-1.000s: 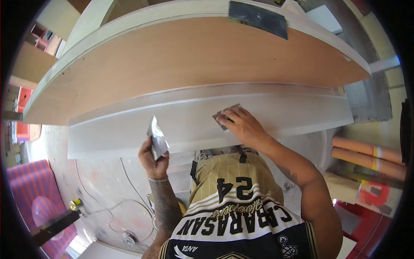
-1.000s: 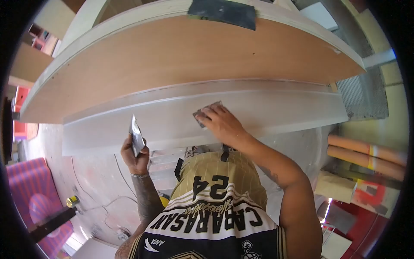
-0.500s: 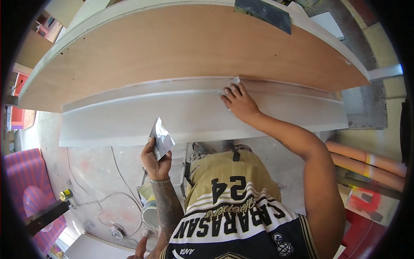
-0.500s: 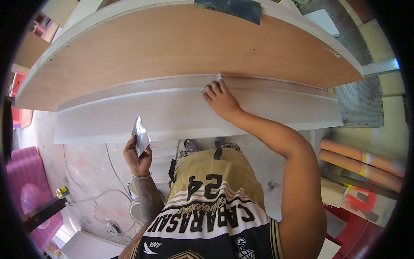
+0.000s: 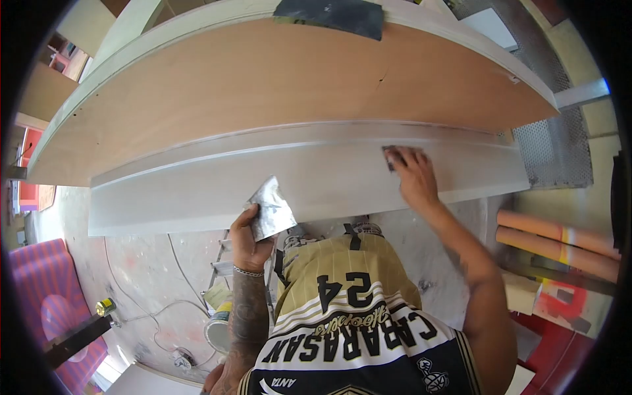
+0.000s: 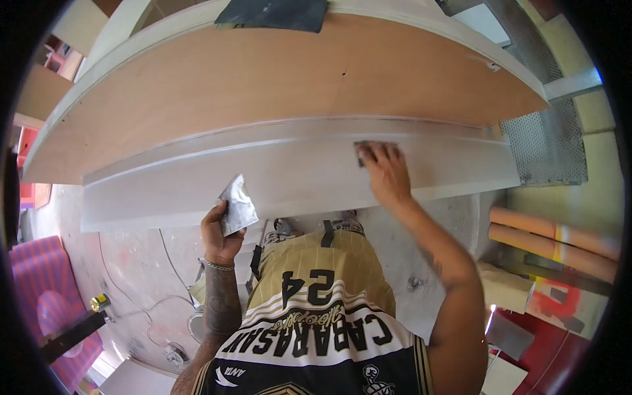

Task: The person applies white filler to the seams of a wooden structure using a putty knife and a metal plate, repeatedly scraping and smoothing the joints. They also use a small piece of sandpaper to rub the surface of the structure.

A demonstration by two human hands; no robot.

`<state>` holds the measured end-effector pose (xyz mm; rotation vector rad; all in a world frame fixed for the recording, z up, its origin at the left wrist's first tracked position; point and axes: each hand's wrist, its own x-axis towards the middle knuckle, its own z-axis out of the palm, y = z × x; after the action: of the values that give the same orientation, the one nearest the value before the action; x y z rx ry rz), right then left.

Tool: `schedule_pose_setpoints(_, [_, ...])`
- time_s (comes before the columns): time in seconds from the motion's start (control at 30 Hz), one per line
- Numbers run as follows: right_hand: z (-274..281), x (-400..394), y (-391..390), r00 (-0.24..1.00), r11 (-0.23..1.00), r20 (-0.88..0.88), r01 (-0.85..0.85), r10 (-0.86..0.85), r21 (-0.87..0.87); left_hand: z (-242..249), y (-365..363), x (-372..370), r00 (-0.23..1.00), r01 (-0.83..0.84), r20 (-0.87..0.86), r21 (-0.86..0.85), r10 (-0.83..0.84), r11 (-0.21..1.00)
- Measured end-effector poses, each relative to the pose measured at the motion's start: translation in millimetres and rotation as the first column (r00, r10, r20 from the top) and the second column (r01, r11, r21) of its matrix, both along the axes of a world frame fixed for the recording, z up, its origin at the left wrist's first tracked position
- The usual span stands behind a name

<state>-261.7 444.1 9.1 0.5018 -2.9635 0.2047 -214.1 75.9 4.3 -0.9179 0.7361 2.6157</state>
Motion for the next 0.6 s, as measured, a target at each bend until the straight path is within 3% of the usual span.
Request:
schedule_pose_setpoints(0.03, [18.5, 11.2, -17.2, 0.997, 0.949, 0.054, -0.042, 0.062, -0.313, -3.7, 8.9, 2.2, 0.999, 0.049, 0.006, 0.002, -0.049, 0.999])
schedule_pose_setpoints(0.1, [40.3, 31.5, -11.4, 0.974, 0.767, 0.041, -0.149, 0.223, -0.623, -8.3, 70.3, -0.5, 0.99, 0.142, -0.026, 0.161, -0.14, 0.977])
schedule_pose_setpoints(0.17, [37.4, 37.0, 6.0, 0.936, 0.616, -0.056, -0.273, 0.348, -0.739, -4.4, 133.6, -10.0, 0.98, 0.191, 0.022, 0.204, -0.2, 0.96])
schedule_pose_setpoints(0.23, [30.0, 41.2, 30.9, 0.942, 0.651, 0.0, -0.231, 0.334, -0.723, -2.2, 166.9, -11.9, 0.971, 0.24, -0.069, 0.325, -0.23, 0.915])
schedule_pose_setpoints(0.27, [23.9, 44.9, 45.6, 0.948, 0.667, 0.025, -0.205, 0.318, -0.716, 3.3, 184.2, -9.6, 0.984, 0.175, -0.073, 0.27, -0.162, 0.947])
schedule_pose_setpoints(0.33, [14.4, 47.9, 101.2, 0.952, 0.63, 0.184, -0.01, 0.243, -0.777, 37.8, 216.4, -9.8, 0.993, 0.039, -0.115, 0.166, -0.02, 0.985])
schedule_pose_setpoints(0.37, [8.5, 47.3, 127.7, 0.94, 0.606, 0.267, 0.088, 0.212, -0.791, 40.1, 229.2, -9.6, 0.939, 0.005, -0.344, 0.05, 0.013, 0.999])
schedule_pose_setpoints(0.4, [6.9, 52.7, 148.8, 0.88, 0.233, 0.423, 0.375, 0.213, -0.897, 39.7, 248.8, -6.4, 0.873, -0.041, -0.486, -0.147, -0.036, 0.988])
schedule_pose_setpoints(0.43, [7.4, 59.6, 160.8, 0.779, -0.165, 0.553, 0.611, 0.295, -0.774, 39.9, 260.7, -2.9, 0.794, -0.125, -0.599, -0.33, -0.105, 0.936])
schedule_pose_setpoints(0.47, [8.0, 62.0, 169.6, 0.654, -0.49, 0.616, 0.749, 0.438, -0.446, 39.7, 271.7, -6.5, 0.549, -0.263, -0.752, -0.569, -0.365, 0.779])
schedule_pose_setpoints(0.5, [52.3, 60.8, 166.9, 0.555, -0.54, 0.603, 0.809, 0.573, -0.232, 39.5, 282.6, -12.7, 0.287, -0.464, -0.705, -0.695, -0.648, 0.549])
schedule_pose_setpoints(0.57, [45.7, 65.5, 172.4, 0.457, -0.488, 0.455, 0.871, 0.764, -0.055, 47.0, 310.1, -16.0, 0.076, -0.695, -0.581, -0.614, -0.81, 0.375])
schedule_pose_setpoints(0.6, [51.4, 68.3, 181.2, 0.45, -0.474, 0.346, 0.88, 0.823, -0.015, 56.5, 323.1, -10.4, 0.051, -0.767, -0.424, -0.597, -0.904, 0.237])
